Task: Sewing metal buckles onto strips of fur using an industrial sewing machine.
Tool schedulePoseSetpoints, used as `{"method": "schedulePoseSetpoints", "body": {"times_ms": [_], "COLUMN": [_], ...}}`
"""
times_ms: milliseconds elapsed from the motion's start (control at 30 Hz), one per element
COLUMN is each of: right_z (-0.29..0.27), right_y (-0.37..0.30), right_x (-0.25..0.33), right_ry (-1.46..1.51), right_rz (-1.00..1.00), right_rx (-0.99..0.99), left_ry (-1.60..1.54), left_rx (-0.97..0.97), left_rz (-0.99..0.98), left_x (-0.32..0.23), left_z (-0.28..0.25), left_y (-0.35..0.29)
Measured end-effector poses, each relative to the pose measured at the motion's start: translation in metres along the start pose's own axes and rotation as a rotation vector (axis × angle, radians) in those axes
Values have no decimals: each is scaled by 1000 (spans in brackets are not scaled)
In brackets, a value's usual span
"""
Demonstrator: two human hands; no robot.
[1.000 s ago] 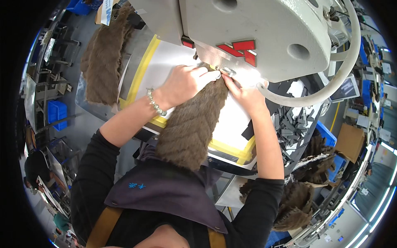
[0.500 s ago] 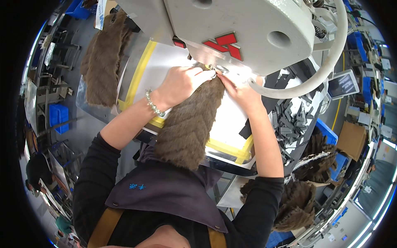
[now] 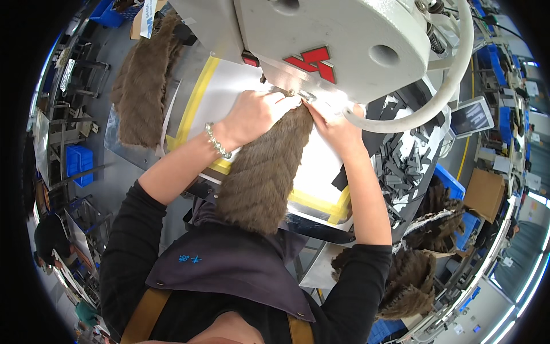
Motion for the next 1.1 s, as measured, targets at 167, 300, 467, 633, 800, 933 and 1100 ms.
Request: {"method": "schedulePoseSetpoints", "body": {"times_ms": [167,300,467,633,800,933,1100], "right_z": [4,6,9,11,7,6,-11], "right_y": [-4,-4,-3,-6,-3,-2,9], "right_x": [-1,-6,-6,-2,4,5,38], "right_ry": [-66,-18,-31,-11,43,49,-305], "right_rz": [-82,-129,-125,-100,-137,-176,-85], "right_rx": [21,-73,-43,-14,0,-23,136], "left_ry": [32,71,107,110,97,95,57], "left_rx": [-4,-14,-10,40,14,26,44], "left_rz": [55,126,157,162,158,153,110], "left_x": [3,4,5,6,1,-1,0], "left_z": [6,8,5,5,2,-2,-6], "left_y": [-1,3,2,-4,-9,-6,-10]}}
Point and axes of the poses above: each hand's wrist, its own y-axis towards the middle knuckle, its own z-axis out of the palm, x = y × z, the point moved 2 cm from there along y, towards the middle knuckle, and after that the axes turned 2 degrees about y, right-handed, at the moved point
